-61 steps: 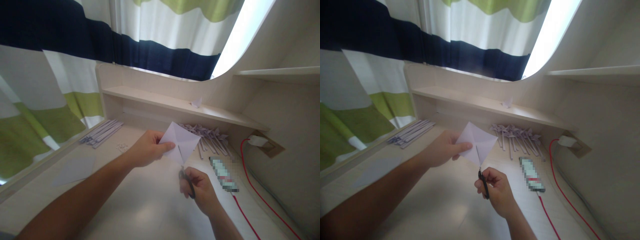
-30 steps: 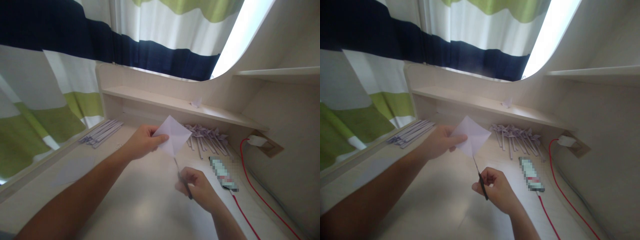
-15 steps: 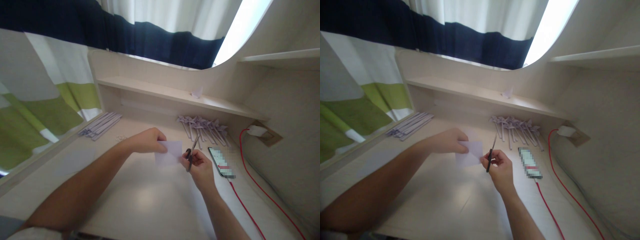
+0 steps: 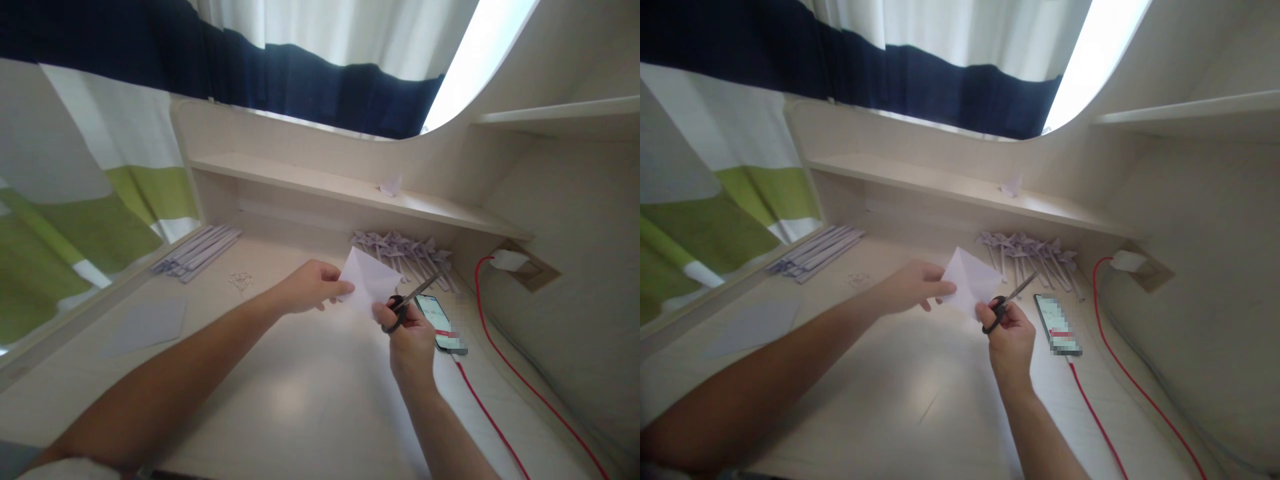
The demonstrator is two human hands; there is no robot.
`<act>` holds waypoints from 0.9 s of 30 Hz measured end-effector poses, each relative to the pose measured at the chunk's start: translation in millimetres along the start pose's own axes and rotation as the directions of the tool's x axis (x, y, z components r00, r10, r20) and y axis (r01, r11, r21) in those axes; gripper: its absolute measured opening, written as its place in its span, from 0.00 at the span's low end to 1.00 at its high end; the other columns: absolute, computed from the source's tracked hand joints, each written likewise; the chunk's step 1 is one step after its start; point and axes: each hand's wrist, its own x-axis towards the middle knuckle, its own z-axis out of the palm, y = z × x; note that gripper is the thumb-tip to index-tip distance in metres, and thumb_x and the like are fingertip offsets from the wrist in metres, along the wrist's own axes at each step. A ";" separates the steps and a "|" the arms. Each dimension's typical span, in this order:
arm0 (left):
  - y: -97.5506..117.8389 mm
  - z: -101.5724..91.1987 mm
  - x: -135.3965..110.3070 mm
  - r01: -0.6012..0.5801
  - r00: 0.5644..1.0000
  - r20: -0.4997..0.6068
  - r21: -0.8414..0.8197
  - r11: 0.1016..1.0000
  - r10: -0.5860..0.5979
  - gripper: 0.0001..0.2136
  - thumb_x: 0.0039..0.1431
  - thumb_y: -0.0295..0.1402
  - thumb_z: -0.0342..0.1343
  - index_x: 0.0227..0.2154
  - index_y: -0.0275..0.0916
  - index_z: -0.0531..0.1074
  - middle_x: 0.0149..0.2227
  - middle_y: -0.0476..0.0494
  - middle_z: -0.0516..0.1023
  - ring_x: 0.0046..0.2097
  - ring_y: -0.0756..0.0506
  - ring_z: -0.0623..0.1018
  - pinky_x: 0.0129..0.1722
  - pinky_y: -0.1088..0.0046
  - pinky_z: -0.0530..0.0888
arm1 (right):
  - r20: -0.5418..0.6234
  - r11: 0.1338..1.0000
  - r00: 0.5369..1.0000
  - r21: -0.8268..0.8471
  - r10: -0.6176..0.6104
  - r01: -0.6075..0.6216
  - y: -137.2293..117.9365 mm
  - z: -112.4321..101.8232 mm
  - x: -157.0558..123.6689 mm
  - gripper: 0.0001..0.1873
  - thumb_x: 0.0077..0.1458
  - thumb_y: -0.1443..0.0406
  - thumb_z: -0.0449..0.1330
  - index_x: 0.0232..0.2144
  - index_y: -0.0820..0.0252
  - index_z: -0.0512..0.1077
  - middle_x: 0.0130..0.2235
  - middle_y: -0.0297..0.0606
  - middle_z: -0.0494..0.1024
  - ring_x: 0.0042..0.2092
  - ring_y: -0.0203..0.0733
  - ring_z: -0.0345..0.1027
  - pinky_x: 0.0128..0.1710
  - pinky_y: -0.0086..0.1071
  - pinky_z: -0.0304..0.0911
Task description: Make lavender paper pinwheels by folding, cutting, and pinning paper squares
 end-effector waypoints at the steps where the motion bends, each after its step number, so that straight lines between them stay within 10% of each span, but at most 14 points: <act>1: -0.2 2.2 -0.9 0.002 1.000 0.028 0.016 1.000 -0.003 0.15 0.54 0.43 0.62 0.32 0.33 0.80 0.31 0.41 0.80 0.32 0.47 0.78 0.24 0.77 0.74 | -0.003 1.000 1.000 0.007 -0.005 0.005 -0.3 0.1 -0.1 0.17 0.43 0.58 0.76 0.30 0.59 0.75 0.27 0.30 0.73 0.28 0.36 0.63 0.29 0.31 0.61; 12: -3.3 10.3 -0.7 -0.045 0.994 -0.102 0.022 0.999 0.047 0.10 0.56 0.37 0.58 0.28 0.34 0.77 0.24 0.46 0.76 0.24 0.50 0.73 0.22 0.77 0.69 | 0.172 0.997 0.982 0.010 0.076 -0.079 2.7 2.5 -3.2 0.16 0.46 0.56 0.75 0.28 0.60 0.75 0.25 0.33 0.77 0.28 0.39 0.68 0.30 0.32 0.62; 19: 14.6 -22.1 -12.3 -0.177 0.926 -0.335 0.026 0.984 0.175 0.15 0.59 0.40 0.57 0.21 0.37 0.69 0.19 0.52 0.69 0.22 0.52 0.67 0.22 0.76 0.60 | 0.534 0.977 0.821 -0.171 0.203 -0.130 -7.7 7.9 -6.1 0.11 0.49 0.58 0.70 0.28 0.61 0.78 0.29 0.36 0.78 0.33 0.41 0.68 0.35 0.34 0.61; 27: 22.1 -29.1 -22.0 -0.236 0.910 -0.344 0.033 0.971 0.232 0.16 0.59 0.40 0.58 0.19 0.37 0.68 0.18 0.53 0.67 0.22 0.52 0.66 0.23 0.75 0.59 | 0.637 0.964 0.725 -0.221 0.260 -0.152 -10.3 8.8 -12.6 0.13 0.48 0.58 0.72 0.25 0.60 0.75 0.25 0.31 0.71 0.29 0.37 0.60 0.30 0.31 0.55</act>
